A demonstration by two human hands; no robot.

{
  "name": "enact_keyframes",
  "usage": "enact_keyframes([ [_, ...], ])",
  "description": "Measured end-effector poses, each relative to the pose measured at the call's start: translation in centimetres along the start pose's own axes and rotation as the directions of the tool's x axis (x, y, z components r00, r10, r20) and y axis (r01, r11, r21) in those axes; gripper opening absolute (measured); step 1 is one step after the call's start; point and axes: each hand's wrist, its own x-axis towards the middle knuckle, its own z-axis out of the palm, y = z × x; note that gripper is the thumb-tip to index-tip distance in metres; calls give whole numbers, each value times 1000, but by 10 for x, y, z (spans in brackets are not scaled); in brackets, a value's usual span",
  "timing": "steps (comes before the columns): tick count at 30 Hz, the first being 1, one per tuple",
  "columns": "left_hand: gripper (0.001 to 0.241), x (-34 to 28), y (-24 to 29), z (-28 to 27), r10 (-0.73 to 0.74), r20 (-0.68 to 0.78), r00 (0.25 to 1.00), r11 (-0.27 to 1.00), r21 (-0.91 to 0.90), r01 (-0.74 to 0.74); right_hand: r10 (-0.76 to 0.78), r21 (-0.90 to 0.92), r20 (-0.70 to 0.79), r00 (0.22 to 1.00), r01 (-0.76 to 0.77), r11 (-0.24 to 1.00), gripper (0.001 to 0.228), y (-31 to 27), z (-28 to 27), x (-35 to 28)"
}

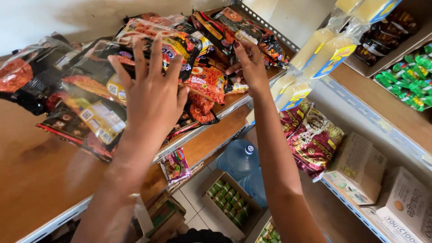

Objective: Organizing and stocking instant noodle packages on grocery store shelves.

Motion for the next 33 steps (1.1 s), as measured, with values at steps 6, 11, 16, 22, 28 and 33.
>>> enact_keyframes([
  [6, 54, -14, 13, -26, 70, -30, 997, 996, -50, -71, -49, 32, -2, 999, 49, 998, 49, 6, -8, -8],
  [11, 51, -40, 13, -50, 80, -21, 997, 995, -57, -81, -80, 0, -62, 995, 80, 997, 43, 21, -15, -5],
  [16, 45, -79, 5, -82, 87, -37, 996, 990, -105, -91, -145, 3, -94, 985, 146, 989, 33, 15, -9, -17],
  [22, 43, -160, -9, -117, 130, 25, 991, 955, -273, -118, -213, 56, -177, 961, 226, 972, 25, 29, -12, -21],
  [28, 34, -233, -26, -129, 133, 166, 977, 923, -381, -61, -252, -83, -134, 958, 243, 967, 23, 47, -15, 0],
  [33, 37, -260, -46, -139, 13, 224, 974, 922, -379, 75, -303, -171, -203, 931, 271, 947, 19, 45, 0, 11],
])
